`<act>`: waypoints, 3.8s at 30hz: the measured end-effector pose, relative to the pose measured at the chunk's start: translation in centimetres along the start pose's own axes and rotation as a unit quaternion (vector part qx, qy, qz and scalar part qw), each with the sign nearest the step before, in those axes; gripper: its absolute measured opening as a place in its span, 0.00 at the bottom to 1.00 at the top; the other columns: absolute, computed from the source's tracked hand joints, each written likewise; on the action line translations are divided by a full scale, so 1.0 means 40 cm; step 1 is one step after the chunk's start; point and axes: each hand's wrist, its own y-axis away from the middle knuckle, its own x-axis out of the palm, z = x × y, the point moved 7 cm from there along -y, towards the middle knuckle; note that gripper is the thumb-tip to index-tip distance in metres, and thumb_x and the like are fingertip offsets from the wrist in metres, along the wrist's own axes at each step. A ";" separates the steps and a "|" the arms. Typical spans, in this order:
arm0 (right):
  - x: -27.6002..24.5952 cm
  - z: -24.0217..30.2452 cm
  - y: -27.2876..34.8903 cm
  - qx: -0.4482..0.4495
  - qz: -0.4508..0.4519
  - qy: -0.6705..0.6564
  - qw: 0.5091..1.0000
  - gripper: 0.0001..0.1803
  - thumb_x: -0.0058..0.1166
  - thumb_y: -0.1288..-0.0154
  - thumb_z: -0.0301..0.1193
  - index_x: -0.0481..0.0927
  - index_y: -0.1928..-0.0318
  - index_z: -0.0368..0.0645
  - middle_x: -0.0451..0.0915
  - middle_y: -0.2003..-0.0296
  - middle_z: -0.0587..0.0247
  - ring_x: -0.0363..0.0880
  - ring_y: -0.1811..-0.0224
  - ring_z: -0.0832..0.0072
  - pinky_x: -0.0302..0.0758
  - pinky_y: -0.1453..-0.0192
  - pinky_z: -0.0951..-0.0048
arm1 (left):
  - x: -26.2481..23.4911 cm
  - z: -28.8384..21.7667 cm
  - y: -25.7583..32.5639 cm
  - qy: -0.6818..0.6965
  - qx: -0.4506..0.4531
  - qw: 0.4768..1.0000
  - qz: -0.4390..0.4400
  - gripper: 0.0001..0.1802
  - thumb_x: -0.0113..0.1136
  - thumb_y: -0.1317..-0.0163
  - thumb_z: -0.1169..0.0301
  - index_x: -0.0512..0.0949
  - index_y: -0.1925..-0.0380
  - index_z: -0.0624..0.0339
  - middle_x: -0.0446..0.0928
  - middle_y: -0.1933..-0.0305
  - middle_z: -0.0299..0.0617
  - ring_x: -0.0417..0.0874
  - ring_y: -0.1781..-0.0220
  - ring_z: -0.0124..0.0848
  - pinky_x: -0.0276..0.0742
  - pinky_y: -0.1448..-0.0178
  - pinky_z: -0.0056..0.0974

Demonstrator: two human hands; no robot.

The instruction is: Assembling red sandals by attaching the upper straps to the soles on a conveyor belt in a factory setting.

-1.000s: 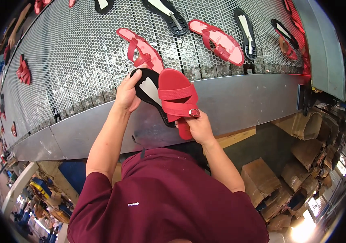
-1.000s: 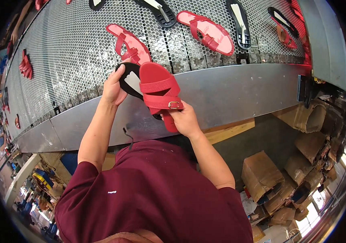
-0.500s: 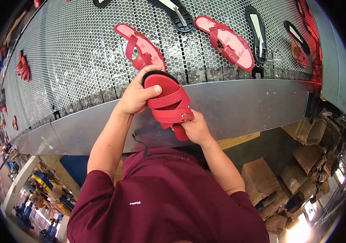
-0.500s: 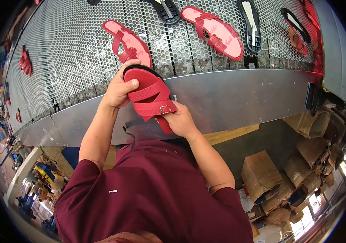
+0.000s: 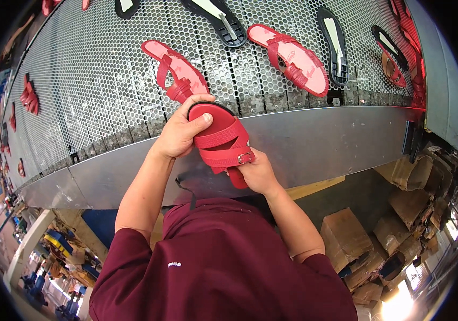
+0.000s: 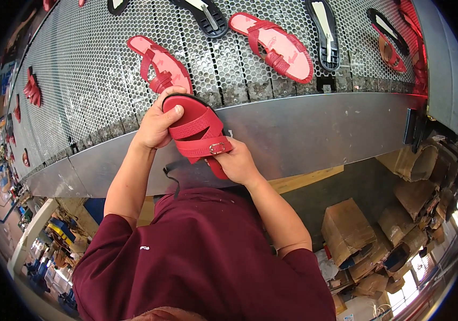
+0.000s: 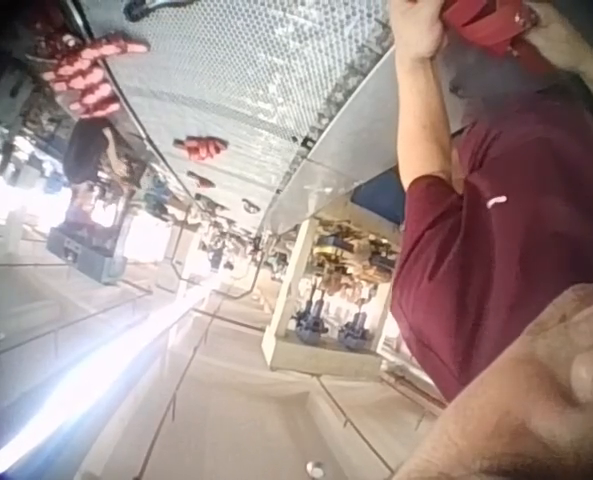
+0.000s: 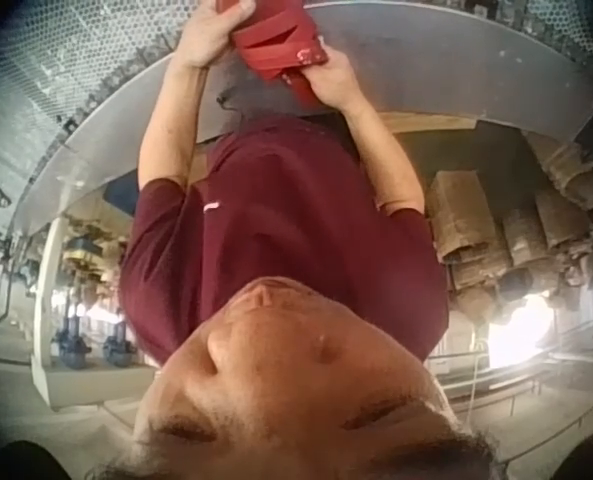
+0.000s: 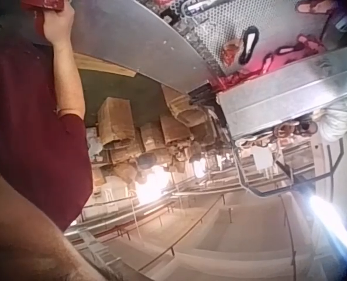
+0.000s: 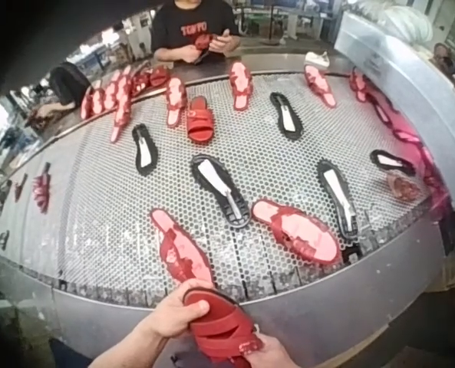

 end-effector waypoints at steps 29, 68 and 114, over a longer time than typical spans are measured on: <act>-0.062 0.056 0.016 0.009 0.023 0.092 0.995 0.12 0.53 0.29 0.27 0.81 0.50 0.35 0.84 0.59 0.65 0.79 0.58 0.81 0.76 0.51 0.75 | -0.069 0.016 0.076 -0.236 0.048 0.964 -0.114 0.07 0.62 0.35 0.74 0.79 0.60 0.65 0.81 0.64 0.37 0.80 0.64 0.23 0.77 0.59 0.31; -0.367 0.136 0.146 0.044 -0.139 0.377 0.915 0.18 0.66 0.45 0.41 0.81 0.62 0.40 0.82 0.73 0.58 0.81 0.70 0.63 0.77 0.63 0.65 | 0.437 0.248 -0.050 -0.792 0.210 0.529 0.222 0.37 0.74 0.62 0.63 0.74 0.47 0.60 0.76 0.50 0.43 0.76 0.49 0.43 0.70 0.43 0.46; -0.442 0.311 0.254 -0.246 -0.075 0.368 0.893 0.28 0.56 0.34 0.35 0.69 0.38 0.33 0.83 0.67 0.44 0.83 0.66 0.53 0.77 0.59 0.60 | 0.557 0.193 -0.167 -0.621 -0.010 0.761 0.189 0.30 0.72 0.47 0.60 0.77 0.48 0.65 0.79 0.51 0.51 0.82 0.52 0.44 0.78 0.47 0.41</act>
